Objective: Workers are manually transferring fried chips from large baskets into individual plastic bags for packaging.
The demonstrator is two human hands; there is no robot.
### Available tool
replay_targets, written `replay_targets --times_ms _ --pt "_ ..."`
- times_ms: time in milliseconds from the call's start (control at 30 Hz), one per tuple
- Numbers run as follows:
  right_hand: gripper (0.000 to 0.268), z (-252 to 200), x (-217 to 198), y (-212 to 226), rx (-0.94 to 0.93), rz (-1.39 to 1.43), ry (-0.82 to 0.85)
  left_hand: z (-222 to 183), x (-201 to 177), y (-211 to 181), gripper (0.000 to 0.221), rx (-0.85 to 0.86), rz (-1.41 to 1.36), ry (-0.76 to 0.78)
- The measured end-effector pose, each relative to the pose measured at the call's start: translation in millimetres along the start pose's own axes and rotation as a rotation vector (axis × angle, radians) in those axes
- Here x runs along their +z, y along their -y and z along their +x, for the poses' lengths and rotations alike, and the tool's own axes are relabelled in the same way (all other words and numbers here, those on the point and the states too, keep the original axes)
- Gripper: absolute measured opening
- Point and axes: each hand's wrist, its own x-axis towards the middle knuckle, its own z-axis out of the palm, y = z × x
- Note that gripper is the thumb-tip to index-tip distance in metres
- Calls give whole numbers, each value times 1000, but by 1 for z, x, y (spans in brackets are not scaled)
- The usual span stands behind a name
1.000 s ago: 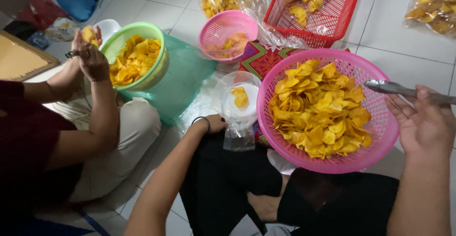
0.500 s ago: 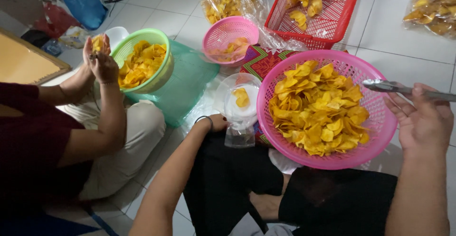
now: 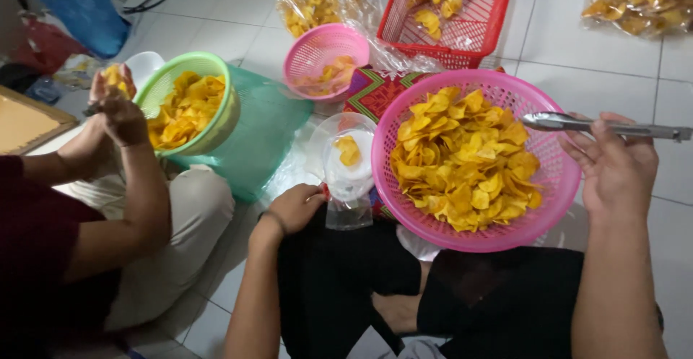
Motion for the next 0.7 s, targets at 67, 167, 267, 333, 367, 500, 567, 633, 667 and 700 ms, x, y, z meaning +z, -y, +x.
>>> replay_targets --times_ms 67,167,267,333,367,500,567,633,667,700 --pt "30 -1 1 2 -34 -45 -16 -44 -12 -36 41 51 -144 -136" --pt "29 1 2 4 31 51 41 -87 -20 -88 41 -10 -151 -324" --pt "26 -6 8 8 0 48 28 -97 -2 -106 68 24 -205 -478" --pt "28 -13 15 11 -100 98 -17 -97 11 -105 105 115 -108 -510" --pt "28 -15 16 12 -99 94 -14 -94 17 -103 105 112 -112 -509" --pt "29 -41 17 10 -207 13 2 -88 35 -100 78 103 -64 -611" --pt "27 -66 18 8 -221 24 50 -86 37 -101 64 105 -108 -652" --pt "32 -98 22 5 -215 93 68 -87 36 -103 64 108 -249 -656" --pt "32 -113 28 2 -214 91 70 -87 34 -103 64 105 -251 -657" --pt "36 -129 33 -1 -214 68 99 -88 33 -103 68 180 -324 -681"
